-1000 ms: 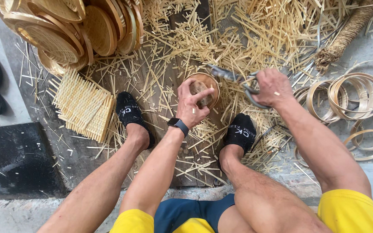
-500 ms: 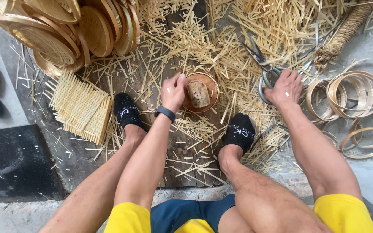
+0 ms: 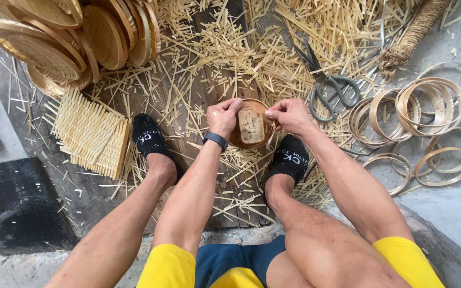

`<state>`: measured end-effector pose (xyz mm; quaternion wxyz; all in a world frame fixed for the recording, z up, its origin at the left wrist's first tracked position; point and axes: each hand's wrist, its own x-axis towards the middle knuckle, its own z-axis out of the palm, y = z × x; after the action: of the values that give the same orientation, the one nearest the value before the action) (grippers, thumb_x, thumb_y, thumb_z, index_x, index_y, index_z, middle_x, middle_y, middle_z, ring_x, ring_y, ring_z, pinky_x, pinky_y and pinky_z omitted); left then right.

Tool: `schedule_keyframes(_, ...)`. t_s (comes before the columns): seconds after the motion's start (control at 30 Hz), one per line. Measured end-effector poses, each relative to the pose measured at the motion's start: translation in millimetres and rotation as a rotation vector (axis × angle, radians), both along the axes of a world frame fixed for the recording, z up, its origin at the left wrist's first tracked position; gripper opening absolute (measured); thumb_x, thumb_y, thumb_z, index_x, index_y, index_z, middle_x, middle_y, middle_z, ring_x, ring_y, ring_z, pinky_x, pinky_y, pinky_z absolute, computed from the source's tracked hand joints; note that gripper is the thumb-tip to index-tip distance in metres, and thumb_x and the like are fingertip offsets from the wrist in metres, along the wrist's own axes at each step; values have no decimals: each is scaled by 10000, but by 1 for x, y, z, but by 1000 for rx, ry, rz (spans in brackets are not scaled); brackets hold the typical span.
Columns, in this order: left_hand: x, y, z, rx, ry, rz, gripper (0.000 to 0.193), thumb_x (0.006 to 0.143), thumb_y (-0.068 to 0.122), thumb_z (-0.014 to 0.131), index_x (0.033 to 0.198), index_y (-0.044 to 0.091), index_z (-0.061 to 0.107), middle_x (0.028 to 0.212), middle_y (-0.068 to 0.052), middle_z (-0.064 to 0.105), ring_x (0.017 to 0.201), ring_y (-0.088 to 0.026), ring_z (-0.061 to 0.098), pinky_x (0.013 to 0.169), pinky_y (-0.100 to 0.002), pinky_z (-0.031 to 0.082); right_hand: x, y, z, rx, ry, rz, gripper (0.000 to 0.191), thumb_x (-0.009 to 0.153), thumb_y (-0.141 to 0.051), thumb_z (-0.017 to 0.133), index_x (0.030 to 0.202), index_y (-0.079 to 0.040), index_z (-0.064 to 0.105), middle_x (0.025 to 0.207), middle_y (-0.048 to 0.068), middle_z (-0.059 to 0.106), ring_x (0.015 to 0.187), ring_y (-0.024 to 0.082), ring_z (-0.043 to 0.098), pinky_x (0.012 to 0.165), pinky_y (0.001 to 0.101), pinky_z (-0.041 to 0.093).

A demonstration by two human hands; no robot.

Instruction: The person sits on the floor assembling a round bamboo basket. They weave and adjust bamboo strips into a woven mat, fit the mat into a bamboo ring, trim excess strips with scissors, and press the woven piece into a round wooden form to shape it.

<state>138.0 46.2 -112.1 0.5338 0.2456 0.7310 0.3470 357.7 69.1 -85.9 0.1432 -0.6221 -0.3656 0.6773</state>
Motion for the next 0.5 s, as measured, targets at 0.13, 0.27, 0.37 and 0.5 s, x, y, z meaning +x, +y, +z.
schedule_keyframes(0.13,-23,-8,-4,-255,-235,184,363,930,208,760,1207,-25,732,1172,-119,749,967,-119,668,765,-240,488,11,-10,8,-318,270,-78,195,925,-193,714,983,-7,701,824,108,756,685,199,726,614,329,626)
schedule_keyframes(0.27,-43,-55,1,-293,-542,229,313,983,147,664,1242,-28,687,1231,-156,713,837,-172,601,685,-292,545,4,-34,2,-303,346,-211,160,910,-108,717,978,25,658,847,120,736,757,241,762,671,389,669)
schedule_keyframes(0.37,-29,-86,-4,-295,-535,292,214,974,47,601,1173,-23,631,1089,-140,702,909,-233,712,735,-361,672,-13,-47,-20,-267,202,-223,144,919,-80,715,963,35,638,839,123,726,738,254,757,647,405,659)
schedule_keyframes(0.5,-3,-83,-5,-275,-310,314,170,971,1,587,1099,-42,691,962,-118,733,776,-211,715,645,-345,652,-23,-50,-31,-189,104,-259,181,943,-71,710,957,82,615,833,157,712,697,284,749,619,436,656)
